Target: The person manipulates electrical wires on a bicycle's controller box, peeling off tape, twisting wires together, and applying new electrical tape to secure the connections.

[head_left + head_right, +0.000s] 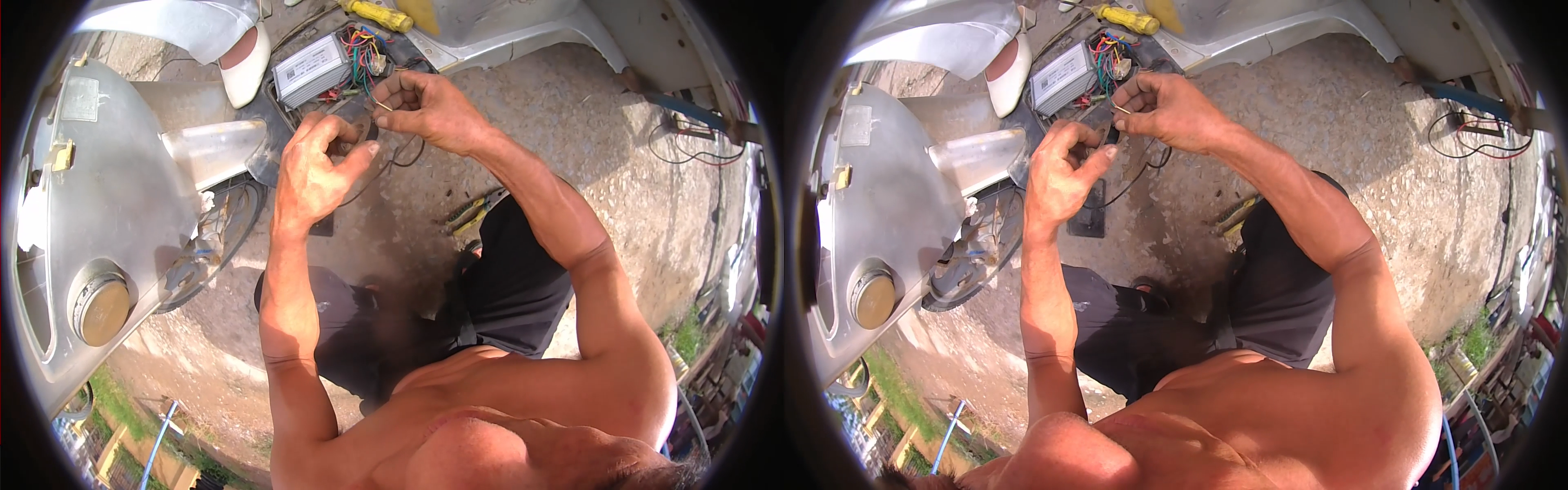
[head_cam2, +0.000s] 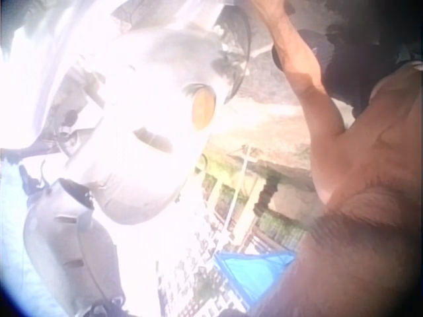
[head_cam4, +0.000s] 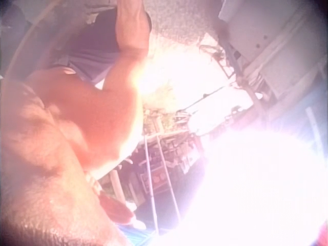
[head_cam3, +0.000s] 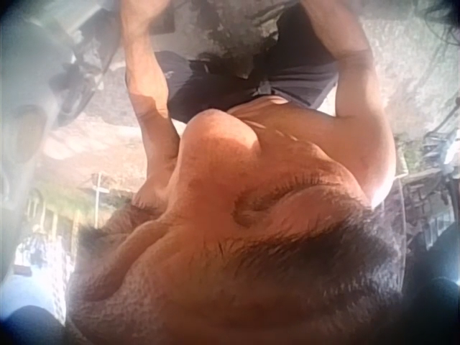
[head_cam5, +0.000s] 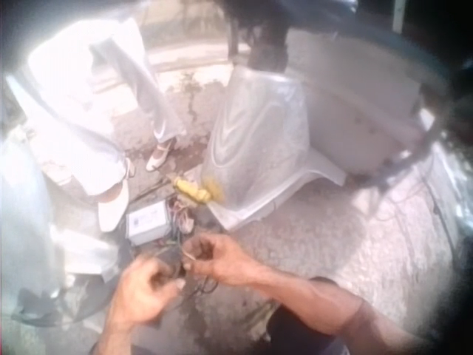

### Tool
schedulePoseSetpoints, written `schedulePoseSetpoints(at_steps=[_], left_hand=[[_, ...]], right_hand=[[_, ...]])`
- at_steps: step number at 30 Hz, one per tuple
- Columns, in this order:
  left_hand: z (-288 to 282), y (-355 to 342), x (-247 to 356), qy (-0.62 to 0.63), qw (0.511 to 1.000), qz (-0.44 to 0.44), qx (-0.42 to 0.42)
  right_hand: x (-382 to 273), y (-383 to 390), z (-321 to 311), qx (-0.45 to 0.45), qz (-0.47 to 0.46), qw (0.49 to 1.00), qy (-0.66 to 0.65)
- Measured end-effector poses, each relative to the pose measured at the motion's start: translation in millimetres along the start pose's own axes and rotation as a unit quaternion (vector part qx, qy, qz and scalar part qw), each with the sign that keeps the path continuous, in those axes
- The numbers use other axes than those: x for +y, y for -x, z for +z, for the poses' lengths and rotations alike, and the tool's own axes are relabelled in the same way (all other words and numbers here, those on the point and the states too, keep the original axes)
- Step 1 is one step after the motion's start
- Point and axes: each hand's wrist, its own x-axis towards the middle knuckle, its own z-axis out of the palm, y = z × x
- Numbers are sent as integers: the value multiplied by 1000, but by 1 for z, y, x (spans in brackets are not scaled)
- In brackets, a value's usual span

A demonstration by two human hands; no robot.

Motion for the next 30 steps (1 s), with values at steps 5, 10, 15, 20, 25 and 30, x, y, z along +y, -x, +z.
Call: schedulePoseSetpoints(at_steps=[5,10,15,20,25,30], left_hand=[[-4,3,-16,99,995,-20,-21],[-13,5,-29,317,943,-47,-90],[-6,4,-8,297,948,-97,-68],[-7,-13,9,158,973,-133,-105],[6,-18,3,153,975,-156,-39],[7,-29,-3,156,974,-163,3]], right_hand=[[-4,-1,3,9,8,1000,10],[-6,-2,2,31,5,999,-35],[-9,1,3,23,26,999,31],[1,1,-4,16,14,1000,7],[-1,4,-2,19,16,1000,13],[2,6,-6,27,19,991,-128]])
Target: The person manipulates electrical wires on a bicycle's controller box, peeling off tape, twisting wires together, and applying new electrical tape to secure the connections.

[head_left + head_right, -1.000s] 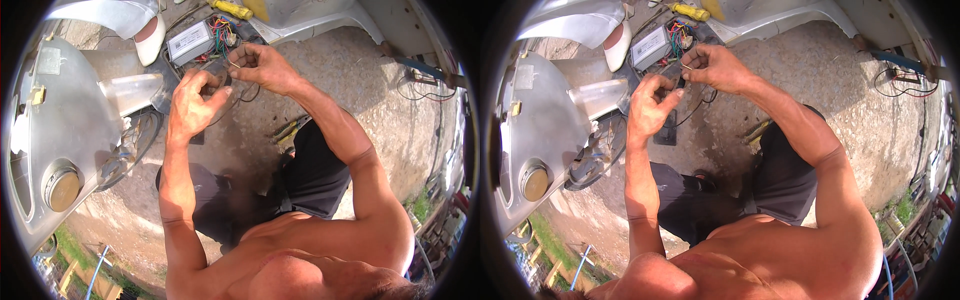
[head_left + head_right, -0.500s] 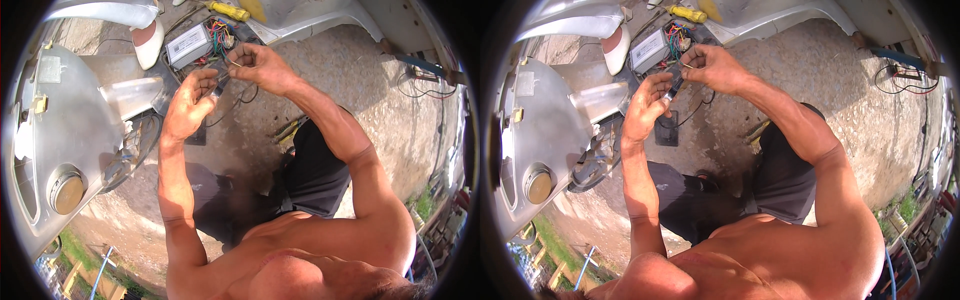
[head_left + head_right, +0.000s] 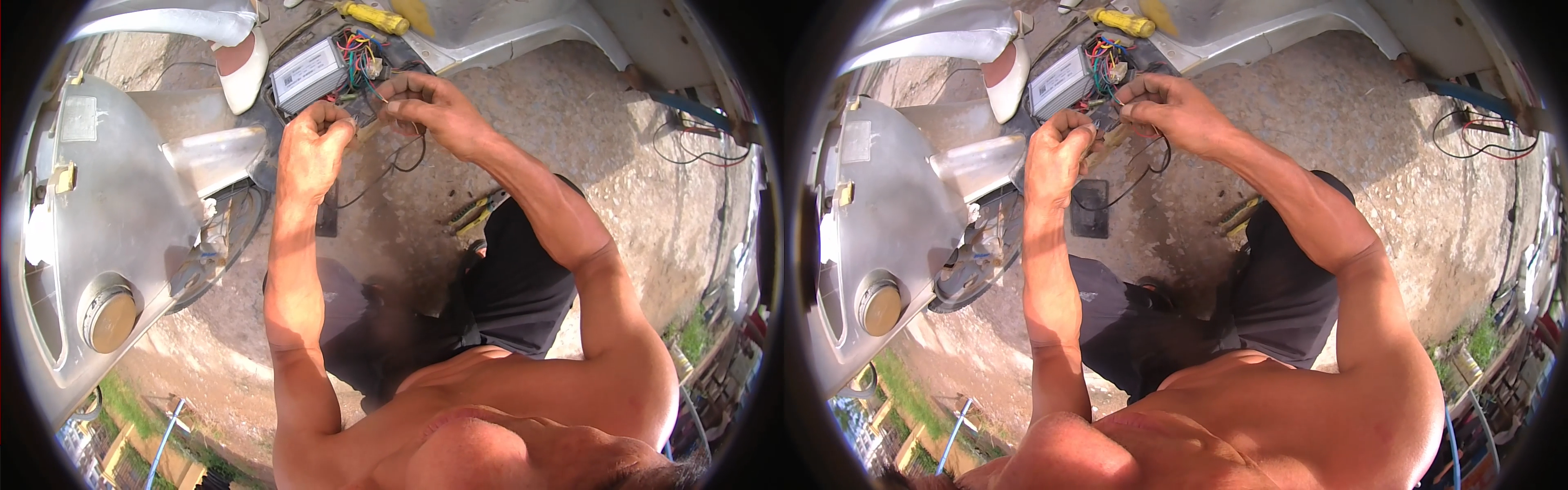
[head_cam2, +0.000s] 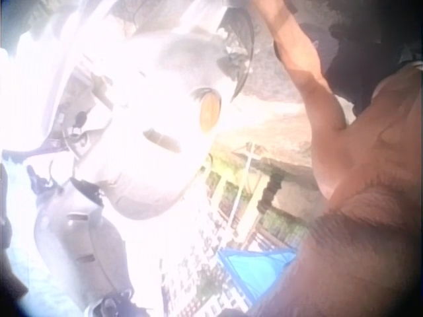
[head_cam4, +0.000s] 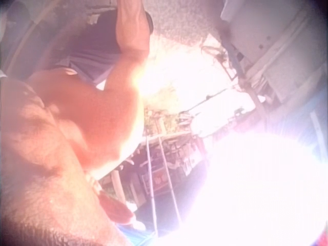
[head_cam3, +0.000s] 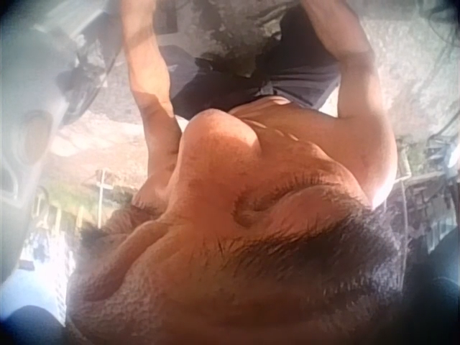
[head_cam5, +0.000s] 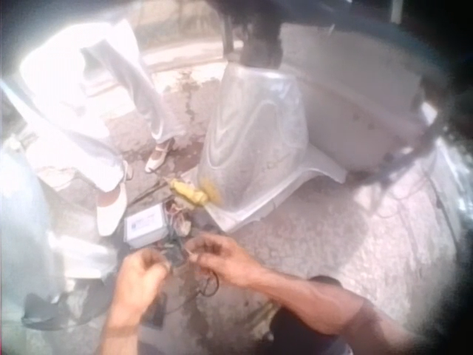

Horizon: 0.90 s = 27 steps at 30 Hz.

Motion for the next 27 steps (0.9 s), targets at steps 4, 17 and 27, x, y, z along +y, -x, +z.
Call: schedulePoseSetpoints(at_steps=[4,17,27], left_hand=[[10,-4,13,-90,995,30,35],[15,-21,15,13,999,-12,-29],[15,-21,17,45,998,-40,-36]], right_hand=[[1,2,3,21,-5,1000,1],[7,-2,-2,41,27,998,31],[3,1,7,90,-27,992,81]])
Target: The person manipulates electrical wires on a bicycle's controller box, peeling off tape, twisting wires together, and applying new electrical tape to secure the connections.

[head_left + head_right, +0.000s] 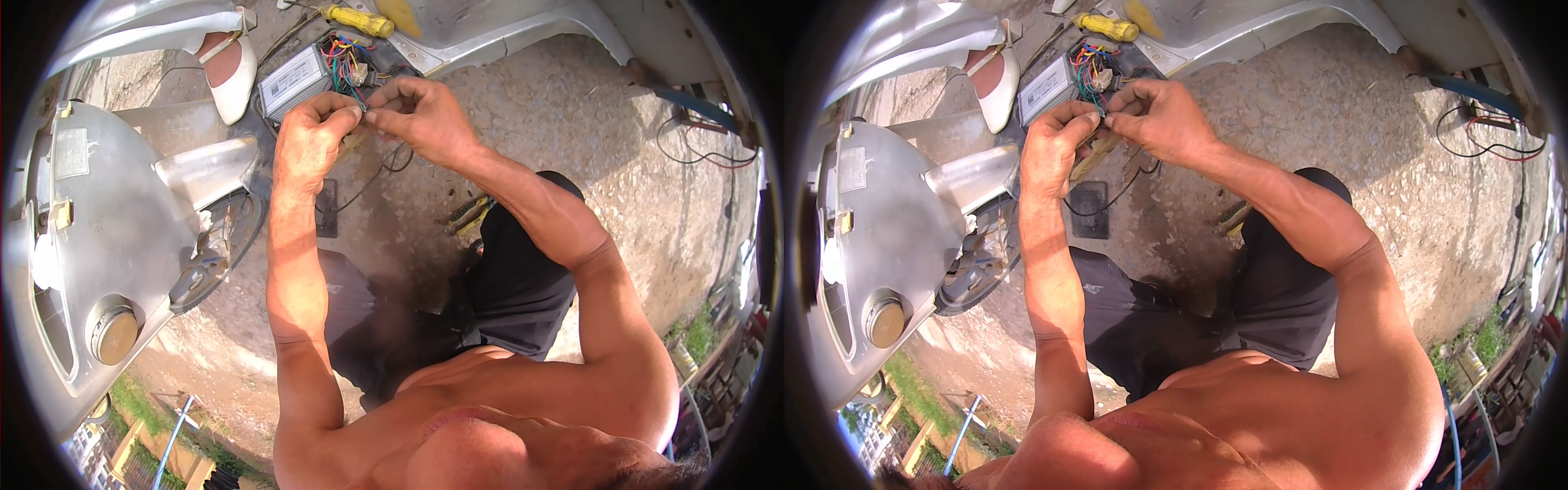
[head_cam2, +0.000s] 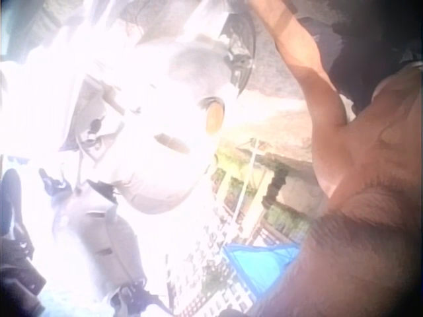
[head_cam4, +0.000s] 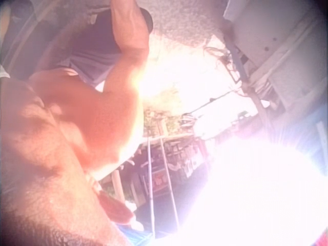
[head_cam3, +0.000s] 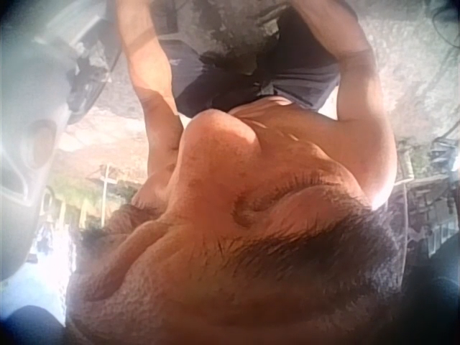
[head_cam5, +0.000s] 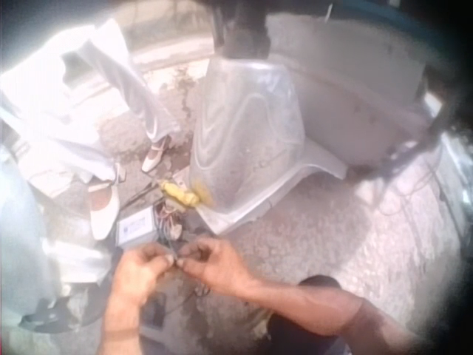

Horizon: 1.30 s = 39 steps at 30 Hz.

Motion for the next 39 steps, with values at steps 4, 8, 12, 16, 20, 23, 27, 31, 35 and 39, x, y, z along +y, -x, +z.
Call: schedulePoseSetpoints(at_steps=[4,8,12,16,20,23,27,31,35,39], left_hand=[[1,1,1,14,1000,8,4],[2,2,-1,-14,1000,19,7],[5,2,-1,-22,999,43,25],[12,-4,-1,-24,998,49,28],[13,-6,-3,-37,997,42,61],[-5,-2,-27,-15,997,56,48],[4,1,-5,-120,980,145,61],[8,11,6,-201,960,176,77],[-4,21,-2,-195,965,146,98],[-2,10,-8,-107,962,184,173]], right_hand=[[3,1,4,35,-70,993,89],[7,-2,6,80,-221,941,244],[0,4,12,124,-327,834,426],[-3,11,1,125,-329,827,439],[-10,6,-7,54,-215,917,333],[-3,-9,4,-16,-52,974,219],[-11,-12,0,-2,-57,970,238],[-15,-2,2,12,-75,950,302],[-10,-7,11,-24,-71,959,272],[3,-22,-5,-58,-75,981,167]])
